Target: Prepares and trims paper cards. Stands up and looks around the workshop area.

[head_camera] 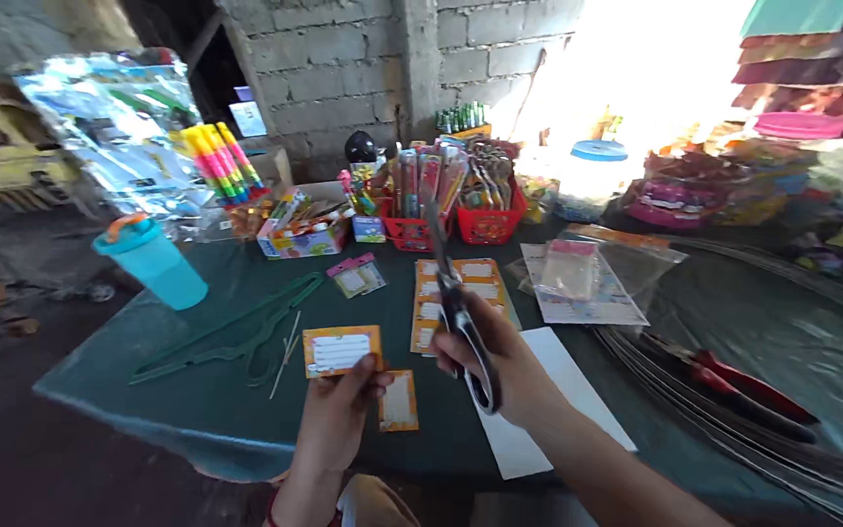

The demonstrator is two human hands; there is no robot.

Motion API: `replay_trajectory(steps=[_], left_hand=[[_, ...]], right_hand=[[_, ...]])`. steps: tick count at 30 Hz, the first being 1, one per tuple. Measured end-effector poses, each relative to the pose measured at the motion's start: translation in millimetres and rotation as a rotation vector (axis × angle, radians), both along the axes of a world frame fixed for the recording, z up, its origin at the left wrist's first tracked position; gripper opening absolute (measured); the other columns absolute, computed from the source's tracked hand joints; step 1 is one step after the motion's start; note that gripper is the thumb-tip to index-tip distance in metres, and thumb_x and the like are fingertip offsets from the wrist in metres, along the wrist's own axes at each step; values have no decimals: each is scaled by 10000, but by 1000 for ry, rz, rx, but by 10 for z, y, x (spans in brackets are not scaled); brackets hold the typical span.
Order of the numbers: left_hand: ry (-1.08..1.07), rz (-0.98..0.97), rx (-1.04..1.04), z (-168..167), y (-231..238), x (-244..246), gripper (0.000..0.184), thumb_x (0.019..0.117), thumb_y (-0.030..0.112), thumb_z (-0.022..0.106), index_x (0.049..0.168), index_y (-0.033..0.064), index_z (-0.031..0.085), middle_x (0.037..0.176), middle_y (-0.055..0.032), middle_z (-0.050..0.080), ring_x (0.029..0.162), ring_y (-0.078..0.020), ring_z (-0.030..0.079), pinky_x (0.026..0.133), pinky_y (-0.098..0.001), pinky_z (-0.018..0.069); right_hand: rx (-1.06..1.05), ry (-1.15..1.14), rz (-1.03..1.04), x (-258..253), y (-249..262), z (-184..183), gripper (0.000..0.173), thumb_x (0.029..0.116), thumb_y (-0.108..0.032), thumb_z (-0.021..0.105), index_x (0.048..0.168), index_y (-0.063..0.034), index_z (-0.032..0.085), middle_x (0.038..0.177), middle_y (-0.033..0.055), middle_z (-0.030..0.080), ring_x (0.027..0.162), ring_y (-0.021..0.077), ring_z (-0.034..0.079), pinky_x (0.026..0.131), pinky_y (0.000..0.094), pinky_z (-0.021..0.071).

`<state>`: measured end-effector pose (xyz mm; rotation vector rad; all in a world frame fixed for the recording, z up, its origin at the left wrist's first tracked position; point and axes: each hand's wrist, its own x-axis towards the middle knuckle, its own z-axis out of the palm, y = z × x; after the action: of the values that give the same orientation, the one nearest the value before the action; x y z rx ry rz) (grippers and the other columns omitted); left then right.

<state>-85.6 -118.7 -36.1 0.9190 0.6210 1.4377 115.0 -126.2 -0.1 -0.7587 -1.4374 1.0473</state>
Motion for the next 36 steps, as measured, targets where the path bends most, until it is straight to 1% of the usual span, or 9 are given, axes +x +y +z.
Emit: replay_trajectory(steps=[4,6,11,15,19,23,27,32,36], left_hand=[[-150,176,-45,44,-2,-240,344,1066,38,344,955,24,669,875,-99,763,744,-124,746,686,-232,625],[-164,242,-66,37,7,-326,378,1075,57,306,965,17,665,876,-85,759,749,-124,744,696,-238,625],[-135,410,-61,-45,22,-443,168,1001,-53,501,989,35,643,773,-22,714,644,-59,675,634,-195,587],[-79,359,-8,-118,-62,-488,176,909,-96,587,996,43,650,782,-15,729,653,-63,683,669,-211,597],[-77,235,20,-189,-184,-417,198,866,-69,678,1021,54,678,860,-30,756,723,-82,716,704,-238,612],[-109,166,120,-276,-261,-479,257,817,110,834,1051,123,730,924,-30,771,777,-104,737,723,-262,626],[-52,160,204,-334,-298,-653,260,862,250,805,1100,175,735,997,-27,779,844,-136,759,770,-302,644],[-111,349,87,-236,-237,-705,138,917,56,671,1055,55,660,947,-99,773,830,-196,766,750,-344,649],[-168,387,-11,-159,-189,-773,193,982,-25,483,1152,-19,575,1054,-166,750,896,-241,766,760,-347,650]], right_hand=[[-105,22,206,-335,-309,-544,697,988,-417,627,1464,5,340,955,-43,663,810,40,654,720,239,574],[-230,15,292,-520,-490,-708,782,968,-415,647,1485,34,270,999,-41,640,834,32,640,731,240,567],[-292,53,286,-798,-627,-947,738,953,-382,667,1419,89,342,943,-48,628,782,18,611,689,218,537],[-105,118,108,-862,-325,-637,564,926,-179,715,1396,-11,452,989,-46,724,872,67,707,762,257,608],[28,74,39,-976,-6,-255,587,888,-55,711,1376,79,415,991,-23,696,863,33,678,767,201,580],[-46,-37,57,-1077,54,-75,527,855,-1,707,1325,53,475,939,-32,668,766,-33,633,691,138,545],[-64,-81,98,-1118,102,-38,529,865,-9,713,1335,53,478,933,-29,670,759,-32,632,690,135,540],[-92,72,194,-1101,29,-297,574,1001,-235,606,1431,38,341,932,-50,626,772,28,640,697,208,573],[-278,39,375,-988,-305,-610,804,958,-536,621,1457,18,320,954,-59,635,793,40,641,705,233,575]])
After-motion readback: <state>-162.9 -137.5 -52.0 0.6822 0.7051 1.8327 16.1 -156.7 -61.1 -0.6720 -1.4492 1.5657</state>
